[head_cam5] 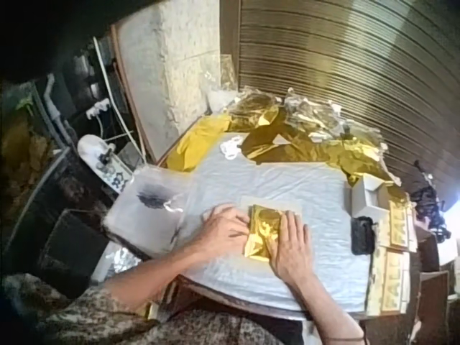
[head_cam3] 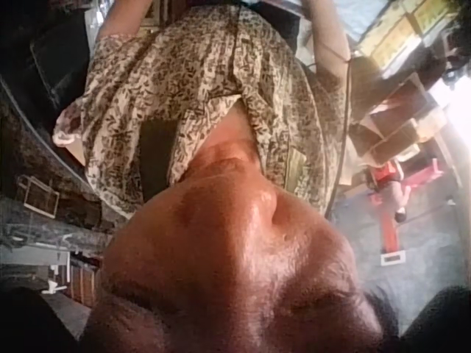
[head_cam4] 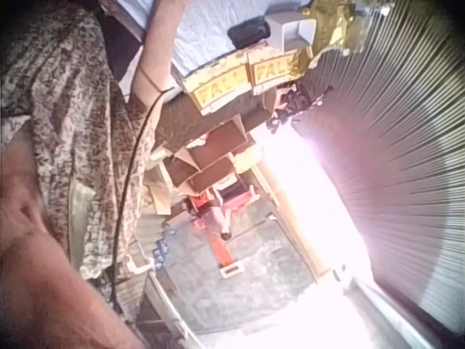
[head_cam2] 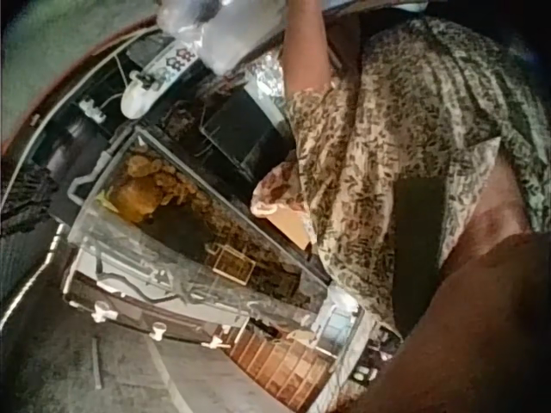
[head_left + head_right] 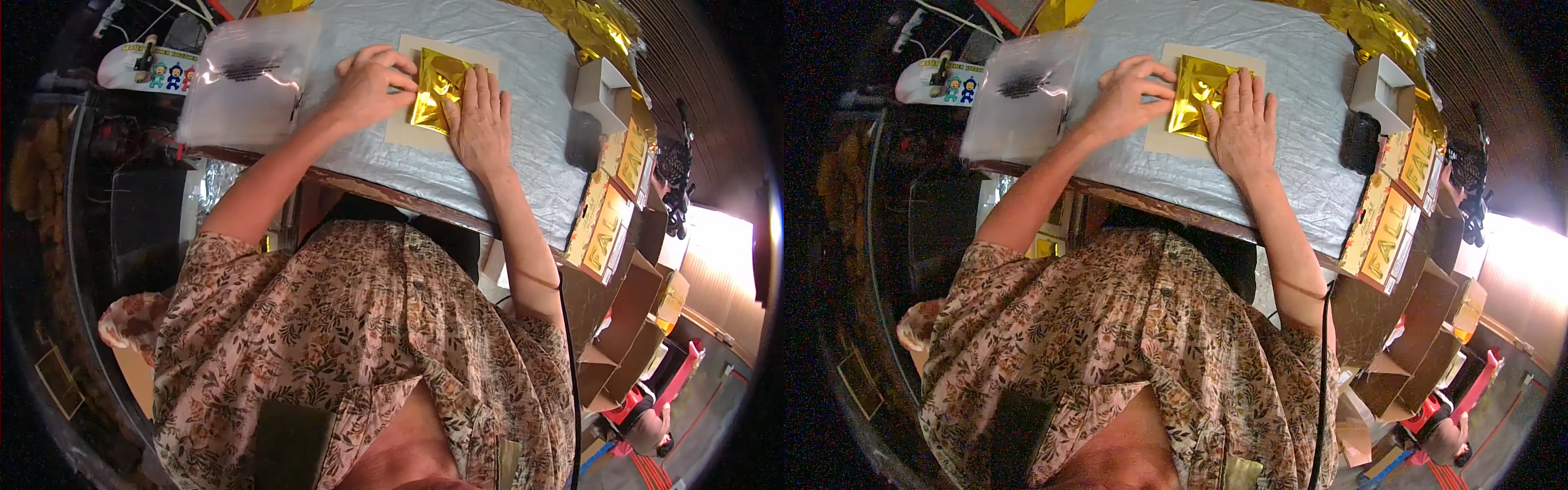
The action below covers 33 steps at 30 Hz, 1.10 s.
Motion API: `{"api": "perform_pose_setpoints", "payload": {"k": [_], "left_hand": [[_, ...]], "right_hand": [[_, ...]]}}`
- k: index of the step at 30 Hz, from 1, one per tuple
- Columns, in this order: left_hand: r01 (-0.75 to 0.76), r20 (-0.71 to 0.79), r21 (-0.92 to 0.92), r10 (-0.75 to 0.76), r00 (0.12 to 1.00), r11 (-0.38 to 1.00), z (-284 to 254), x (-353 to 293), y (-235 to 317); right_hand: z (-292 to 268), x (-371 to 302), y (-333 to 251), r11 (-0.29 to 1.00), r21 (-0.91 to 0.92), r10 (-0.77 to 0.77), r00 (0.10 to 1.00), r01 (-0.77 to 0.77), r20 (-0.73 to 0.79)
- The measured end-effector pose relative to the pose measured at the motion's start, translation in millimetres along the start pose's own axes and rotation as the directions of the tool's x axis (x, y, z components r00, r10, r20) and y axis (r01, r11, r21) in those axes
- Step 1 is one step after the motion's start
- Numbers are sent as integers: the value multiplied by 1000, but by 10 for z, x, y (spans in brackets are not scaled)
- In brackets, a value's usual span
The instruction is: Folding and preparing gold foil balloons for packaging on a padded workbench.
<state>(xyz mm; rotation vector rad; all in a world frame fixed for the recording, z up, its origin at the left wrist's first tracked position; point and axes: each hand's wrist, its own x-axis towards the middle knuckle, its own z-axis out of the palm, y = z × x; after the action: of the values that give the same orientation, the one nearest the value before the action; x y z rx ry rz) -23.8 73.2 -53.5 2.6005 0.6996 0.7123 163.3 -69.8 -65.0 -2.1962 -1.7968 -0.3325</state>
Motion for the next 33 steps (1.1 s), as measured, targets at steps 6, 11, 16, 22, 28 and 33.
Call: {"api": "perform_pose_setpoints", "payload": {"k": [6,11,16,22,28,33], "left_hand": [[-262,-22,253,276,961,931,-144,128,204],[-308,158,268,274,949,913,-57,50,152],[-293,206,255,245,947,921,-23,27,73],[-261,268,277,186,945,925,-34,-2,73],[-237,311,300,141,940,924,4,-4,-21],[-186,281,263,109,954,947,61,-13,-34]], "right_hand": [[-9,4,-10,1000,-11,-4,1000,4,3],[6,7,4,1000,0,-10,1000,10,1],[-19,-3,-3,1000,16,-6,1000,6,11],[-42,-7,-8,1000,24,-13,999,12,30],[-47,-4,-9,999,44,-15,999,13,34],[-30,-7,-7,999,52,-3,999,1,38]]}}
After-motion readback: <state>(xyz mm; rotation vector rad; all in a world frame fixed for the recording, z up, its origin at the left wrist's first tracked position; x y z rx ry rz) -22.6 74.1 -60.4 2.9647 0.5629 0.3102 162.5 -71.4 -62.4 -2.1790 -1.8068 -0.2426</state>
